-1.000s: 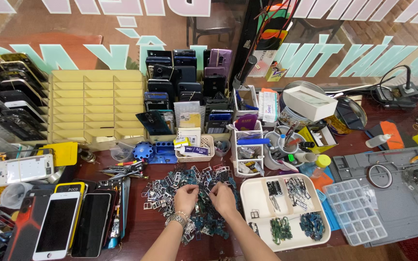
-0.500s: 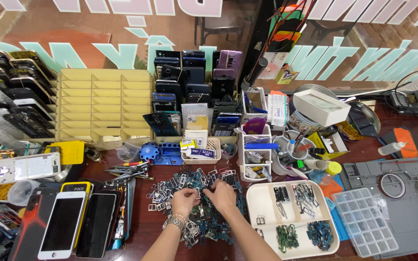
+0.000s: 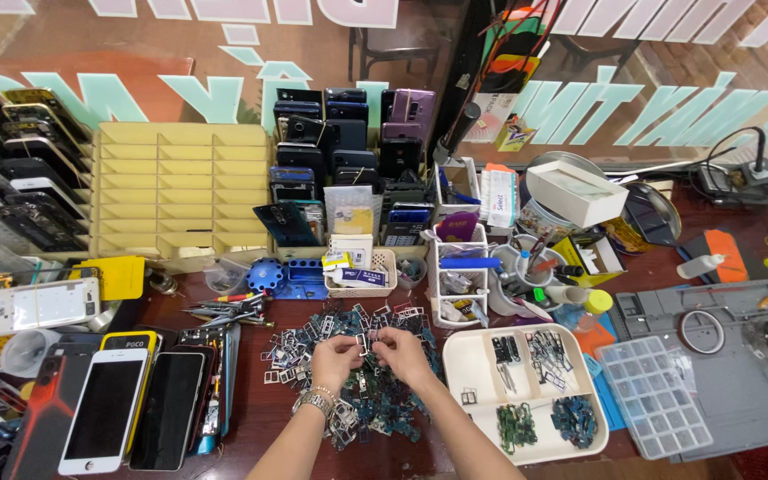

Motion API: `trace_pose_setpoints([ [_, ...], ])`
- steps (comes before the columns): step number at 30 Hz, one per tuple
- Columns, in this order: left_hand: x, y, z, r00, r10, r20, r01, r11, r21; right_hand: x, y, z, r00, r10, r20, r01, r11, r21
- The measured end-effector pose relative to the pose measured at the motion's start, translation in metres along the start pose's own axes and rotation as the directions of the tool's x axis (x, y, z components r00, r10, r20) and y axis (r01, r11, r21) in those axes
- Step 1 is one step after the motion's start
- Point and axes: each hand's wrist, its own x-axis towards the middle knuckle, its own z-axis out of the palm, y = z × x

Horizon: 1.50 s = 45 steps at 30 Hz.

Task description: The person sorts small electronic components from a pile on the table into a compartmentalized tray. They pick up individual pieces, examine them, and place them into specific sections of the tray.

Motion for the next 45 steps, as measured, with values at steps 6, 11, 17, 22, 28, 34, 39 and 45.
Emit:
trace_pose_setpoints([
  [6, -0.016, 0.003, 0.034, 0.989, -0.028, 0.147, 0.045, 0.992, -0.114, -0.026, -0.001, -0.024, 0.998, -0.023, -0.053, 0.023, 1.0, 0.004],
  [11, -0.026, 0.002, 0.072, 0.98, 0.018, 0.197, 0.007, 0.992, -0.127, -0.046, 0.016, -0.054, 0.994, -0.004, -0.108, 0.018, 0.992, 0.127],
  [17, -0.054, 0.015, 0.14, 0.977, 0.091, 0.191, -0.118, 0.984, 0.133, -0.079, 0.039, -0.107, 0.979, 0.078, -0.189, -0.016, 0.951, 0.308],
  [22, -0.079, 0.015, 0.21, 0.953, 0.267, 0.145, -0.303, 0.861, 0.408, -0.105, 0.068, -0.163, 0.951, 0.112, -0.289, -0.028, 0.96, 0.28],
  [28, -0.095, -0.002, 0.293, 0.96, 0.055, 0.275, -0.145, 0.938, 0.316, -0.129, 0.108, -0.235, 0.875, 0.136, -0.465, -0.13, 0.99, 0.046],
  [34, -0.103, -0.026, 0.333, 0.937, 0.048, 0.345, -0.177, 0.919, 0.352, -0.135, 0.131, -0.273, 0.806, -0.069, -0.588, -0.17, 0.924, -0.342],
  [39, -0.097, -0.03, 0.33, 0.948, -0.007, 0.318, -0.117, 0.922, 0.37, -0.136, 0.125, -0.273, 0.738, -0.305, -0.602, -0.04, 0.871, -0.489],
  [45, -0.09, -0.018, 0.3, 0.962, 0.07, 0.263, -0.129, 0.968, 0.214, -0.118, 0.081, -0.243, 0.845, -0.124, -0.521, -0.025, 0.963, -0.27],
])
